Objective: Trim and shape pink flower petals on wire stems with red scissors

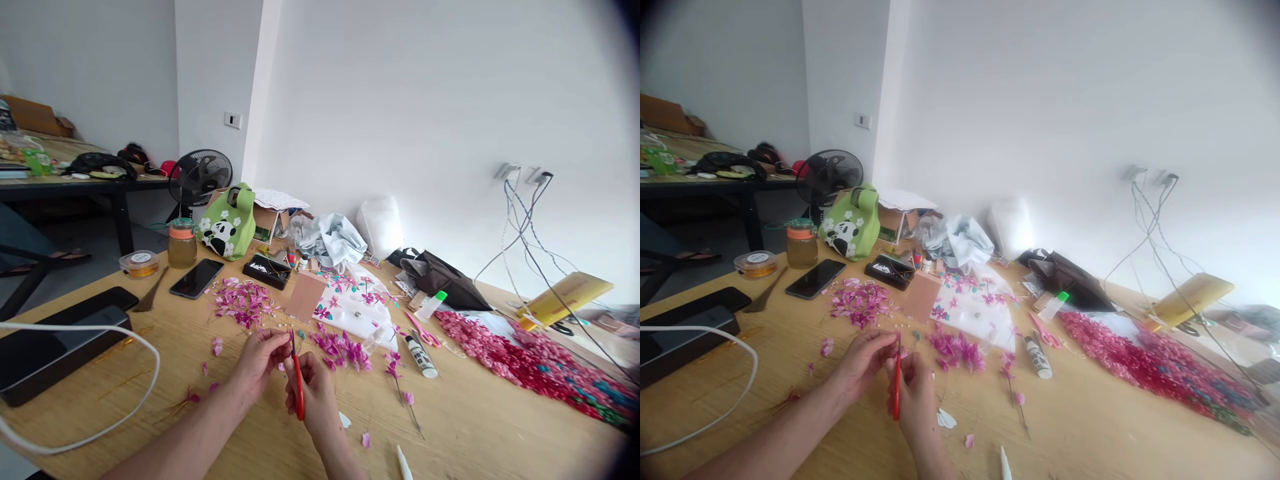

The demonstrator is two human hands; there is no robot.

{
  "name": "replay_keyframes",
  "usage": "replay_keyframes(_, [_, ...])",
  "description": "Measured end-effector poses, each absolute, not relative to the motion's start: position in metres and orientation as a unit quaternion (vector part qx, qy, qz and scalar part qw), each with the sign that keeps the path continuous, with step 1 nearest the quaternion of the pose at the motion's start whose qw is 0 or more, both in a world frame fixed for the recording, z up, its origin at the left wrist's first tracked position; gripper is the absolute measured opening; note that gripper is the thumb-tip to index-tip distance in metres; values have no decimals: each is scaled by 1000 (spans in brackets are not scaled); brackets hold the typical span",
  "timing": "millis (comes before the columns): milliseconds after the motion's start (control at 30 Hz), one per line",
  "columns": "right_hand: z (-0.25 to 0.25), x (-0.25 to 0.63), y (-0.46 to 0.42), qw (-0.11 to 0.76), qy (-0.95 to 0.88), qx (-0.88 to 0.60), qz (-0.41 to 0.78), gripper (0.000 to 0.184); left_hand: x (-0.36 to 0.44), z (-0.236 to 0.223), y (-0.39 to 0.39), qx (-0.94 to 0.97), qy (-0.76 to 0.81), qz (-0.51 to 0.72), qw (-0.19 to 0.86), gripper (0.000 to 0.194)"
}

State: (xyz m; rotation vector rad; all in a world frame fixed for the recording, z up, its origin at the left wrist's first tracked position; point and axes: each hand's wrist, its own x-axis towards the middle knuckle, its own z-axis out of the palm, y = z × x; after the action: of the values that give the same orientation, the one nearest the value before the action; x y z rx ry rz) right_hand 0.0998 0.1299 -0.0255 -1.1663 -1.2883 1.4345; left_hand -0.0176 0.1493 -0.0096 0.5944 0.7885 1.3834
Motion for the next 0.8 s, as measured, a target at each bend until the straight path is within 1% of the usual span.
replay_keyframes(567, [-27,101,130,433,-540,-472,546,54,-17,-9,148,261,351,617,654,19])
replay_keyframes(800, [-26,103,132,413,-547,-483,545,55,-21,-8,151,253,359,607,662,18])
